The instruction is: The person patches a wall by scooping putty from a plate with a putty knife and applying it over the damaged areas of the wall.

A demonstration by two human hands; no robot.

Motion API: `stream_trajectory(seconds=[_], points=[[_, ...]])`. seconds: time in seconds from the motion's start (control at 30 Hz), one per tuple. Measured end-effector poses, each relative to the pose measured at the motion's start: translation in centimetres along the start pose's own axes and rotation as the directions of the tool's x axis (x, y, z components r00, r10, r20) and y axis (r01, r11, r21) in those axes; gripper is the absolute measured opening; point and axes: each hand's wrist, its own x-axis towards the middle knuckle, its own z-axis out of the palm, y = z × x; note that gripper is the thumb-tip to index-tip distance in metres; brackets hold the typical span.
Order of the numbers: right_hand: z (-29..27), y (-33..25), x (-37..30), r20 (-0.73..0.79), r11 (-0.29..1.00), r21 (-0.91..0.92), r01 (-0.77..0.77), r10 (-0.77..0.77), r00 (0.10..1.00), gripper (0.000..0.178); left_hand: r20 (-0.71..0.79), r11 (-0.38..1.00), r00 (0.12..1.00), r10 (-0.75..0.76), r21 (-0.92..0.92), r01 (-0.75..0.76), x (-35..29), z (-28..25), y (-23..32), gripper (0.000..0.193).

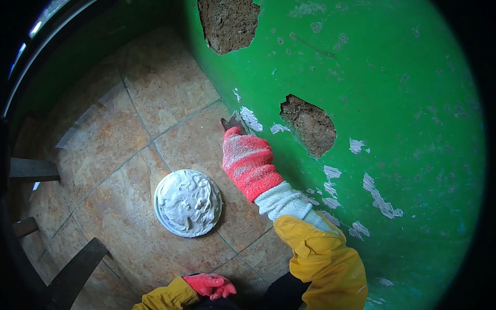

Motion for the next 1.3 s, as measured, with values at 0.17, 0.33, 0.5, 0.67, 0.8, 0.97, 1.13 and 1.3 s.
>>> stream_trajectory(seconds=[0.17,0.33,0.5,0.67,0.8,0.97,1.13,1.3], points=[[-0.9,0.6,-1.0,-0.014,0.996,-0.085,0.013,-0.014,1.0,0.036,-0.04,0.999,0.998,-0.04,-0.021,0.039,-0.3,0.5,0.6,0.055],[-1.1,1.3,-2.5,-0.04,0.986,-0.16,0.05,-0.057,0.998,0.036,-0.011,1.0,1.0,0.006,-0.02,-0.006,-0.1,0.4,0.3,0.053],[-2.3,2.5,-3.3,0.006,0.999,0.01,-0.041,0.041,0.999,0.031,-0.014,1.0,1.0,0.005,-0.023,-0.005,-0.2,0.9,1.1,0.052],[-3.7,4.0,-3.8,0.069,0.981,0.12,-0.154,0.147,0.987,0.022,0.003,0.999,1.0,-0.014,-0.03,0.014,-0.2,0.3,0.4,0.053],[-3.7,5.8,-4.5,0.128,0.957,0.14,-0.254,0.236,0.963,0.021,0.028,1.0,1.0,0.008,-0.025,-0.008,0.2,-0.1,0.1,0.053],[-3.8,6.3,-4.6,0.139,0.945,0.123,-0.303,0.286,0.948,0.021,0.045,1.0,0.999,0.014,-0.027,-0.013,0.2,-0.2,-0.1,0.055],[-5.0,6.4,-5.6,0.18,0.952,0.086,-0.294,0.275,0.945,0.021,0.062,0.999,0.998,0.019,-0.037,-0.017,0.3,-0.5,-0.2,0.056],[-5.7,6.0,-5.8,0.169,0.954,0.129,-0.269,0.246,0.954,0.02,0.07,0.998,0.997,0.034,-0.046,-0.031,0.3,-0.7,-0.7,0.057]])
